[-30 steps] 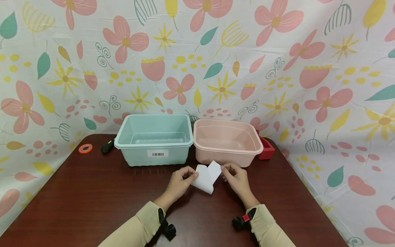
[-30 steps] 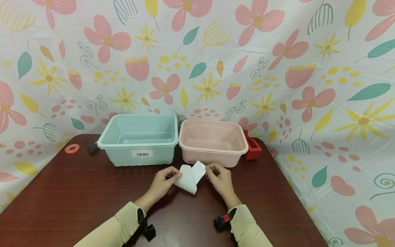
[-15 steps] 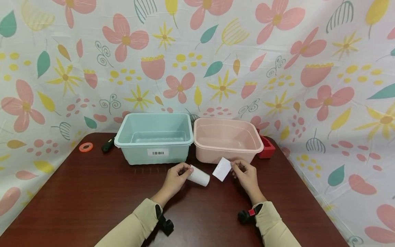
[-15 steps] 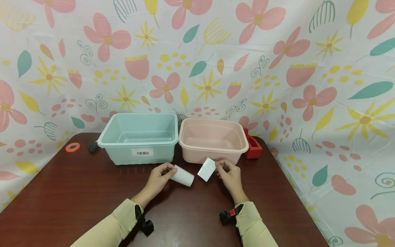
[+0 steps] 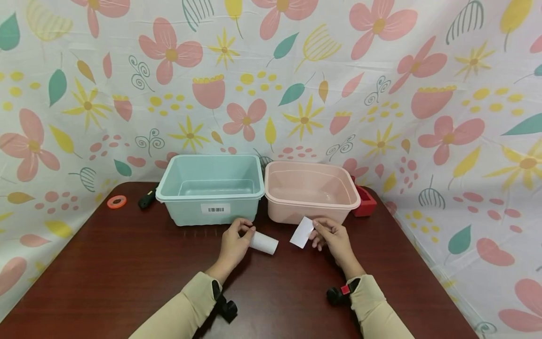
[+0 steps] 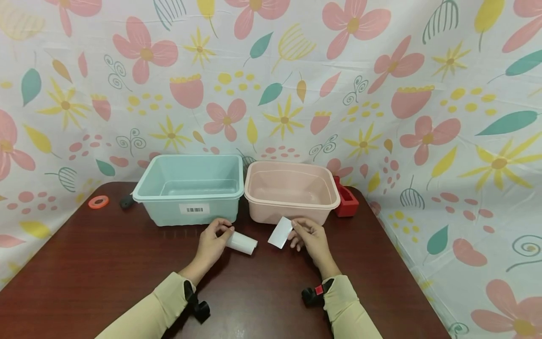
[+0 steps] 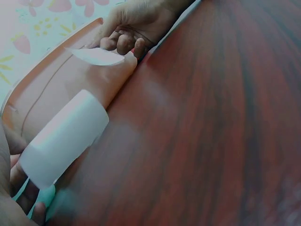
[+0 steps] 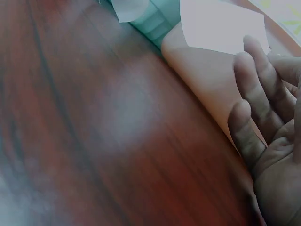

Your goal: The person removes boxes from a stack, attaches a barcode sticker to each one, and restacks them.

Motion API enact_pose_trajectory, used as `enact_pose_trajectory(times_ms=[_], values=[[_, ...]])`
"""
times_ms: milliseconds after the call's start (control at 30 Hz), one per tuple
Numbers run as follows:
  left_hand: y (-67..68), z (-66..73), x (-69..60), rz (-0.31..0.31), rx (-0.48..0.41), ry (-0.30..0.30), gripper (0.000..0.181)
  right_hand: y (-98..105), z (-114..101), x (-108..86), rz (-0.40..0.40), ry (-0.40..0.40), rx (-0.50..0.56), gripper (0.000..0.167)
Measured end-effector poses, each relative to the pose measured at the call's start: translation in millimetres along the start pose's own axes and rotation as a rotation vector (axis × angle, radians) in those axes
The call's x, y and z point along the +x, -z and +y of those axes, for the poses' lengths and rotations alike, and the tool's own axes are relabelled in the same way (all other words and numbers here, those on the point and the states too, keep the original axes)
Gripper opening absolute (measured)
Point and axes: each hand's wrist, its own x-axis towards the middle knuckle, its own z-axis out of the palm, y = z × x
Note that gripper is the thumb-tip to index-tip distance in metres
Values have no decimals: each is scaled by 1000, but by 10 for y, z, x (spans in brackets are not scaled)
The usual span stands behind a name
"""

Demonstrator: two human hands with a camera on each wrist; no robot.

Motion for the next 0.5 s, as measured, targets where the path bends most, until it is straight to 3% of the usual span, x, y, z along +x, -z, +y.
enact_pose_trajectory(times_ms=[267, 500], values=[[10, -6, 15, 134, 3, 25, 7, 16, -14, -3, -65, -34, 72, 34], [22, -5, 27, 140, 2, 19, 10, 15, -39, -2, -75, -34, 82, 36]])
